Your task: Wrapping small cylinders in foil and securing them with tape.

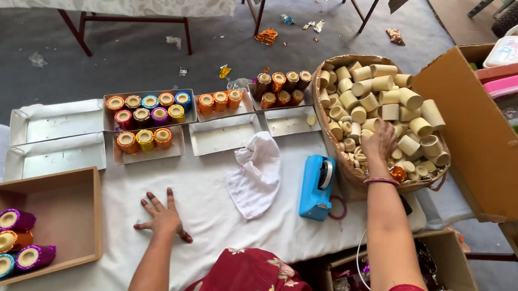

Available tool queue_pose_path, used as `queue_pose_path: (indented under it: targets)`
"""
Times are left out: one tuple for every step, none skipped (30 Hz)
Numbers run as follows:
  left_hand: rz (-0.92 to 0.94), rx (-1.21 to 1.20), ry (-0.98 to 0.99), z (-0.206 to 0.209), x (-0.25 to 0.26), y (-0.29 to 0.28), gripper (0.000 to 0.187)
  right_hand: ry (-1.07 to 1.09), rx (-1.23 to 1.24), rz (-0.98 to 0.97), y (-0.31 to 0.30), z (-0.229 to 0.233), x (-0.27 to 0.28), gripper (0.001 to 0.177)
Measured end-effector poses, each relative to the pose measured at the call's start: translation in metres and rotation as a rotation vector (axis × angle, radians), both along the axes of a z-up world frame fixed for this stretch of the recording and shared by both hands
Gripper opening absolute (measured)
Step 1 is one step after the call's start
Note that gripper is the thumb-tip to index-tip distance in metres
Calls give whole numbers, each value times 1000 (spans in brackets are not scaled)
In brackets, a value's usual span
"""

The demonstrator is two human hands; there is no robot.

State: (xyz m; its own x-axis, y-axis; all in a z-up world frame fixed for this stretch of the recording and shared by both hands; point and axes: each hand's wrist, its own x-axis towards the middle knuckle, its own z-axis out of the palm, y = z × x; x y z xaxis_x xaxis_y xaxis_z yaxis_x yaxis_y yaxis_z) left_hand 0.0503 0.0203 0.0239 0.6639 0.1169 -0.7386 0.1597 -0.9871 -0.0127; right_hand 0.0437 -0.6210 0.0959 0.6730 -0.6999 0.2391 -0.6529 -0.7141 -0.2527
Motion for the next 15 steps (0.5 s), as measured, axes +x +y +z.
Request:
queue_pose_path:
  targets:
    - [8, -2, -7, -1, -3, 1, 180, -7, -2, 8, 0, 5, -5, 83]
    - [1, -10, -37, -2, -6, 2, 177, 106, 81, -97, 1, 10, -10, 82]
    - [0, -17, -68, -3, -9, 4, 175, 220, 164, -197, 3, 15, -12, 84]
    - [14, -17, -75, 1, -14, 5, 175, 214, 162, -183, -3, 6, -11, 84]
    - [-6, -28, -96, 6, -19, 7, 170, 258, 117, -185, -9, -3, -11, 83]
    - [-27, -38, -117, 11, -23, 9, 166, 300, 71, -187, -14, -13, -11, 83]
    - [-20, -33, -124, 8, -25, 9, 166, 294, 75, -179, -10, -11, -10, 83]
    - [-21, -35, -155, 5, -27, 9, 163, 254, -7, -96, -6, -8, -8, 88]
    - [-23, -37, -183, 2, -31, 11, 159, 216, -88, -14, 0, -7, -10, 95]
    - [-18, -31, -186, 0, -30, 10, 159, 213, -83, -8, -6, -12, -6, 95]
    - [-12, -41, -198, -2, -32, 11, 157, 279, -27, -12, -10, -19, -1, 85]
    - [-7, -51, -210, -5, -33, 12, 154, 347, 27, -14, -13, -26, 5, 75]
    - [8, -41, -205, -6, -34, 12, 154, 353, 32, 3, -2, -21, 3, 75]
    - [-12, -44, -213, -7, -35, 12, 152, 142, 27, -1, 10, -16, 2, 67]
    - [-33, -47, -222, -9, -33, 11, 151, -69, 25, -7, 20, -11, 2, 59]
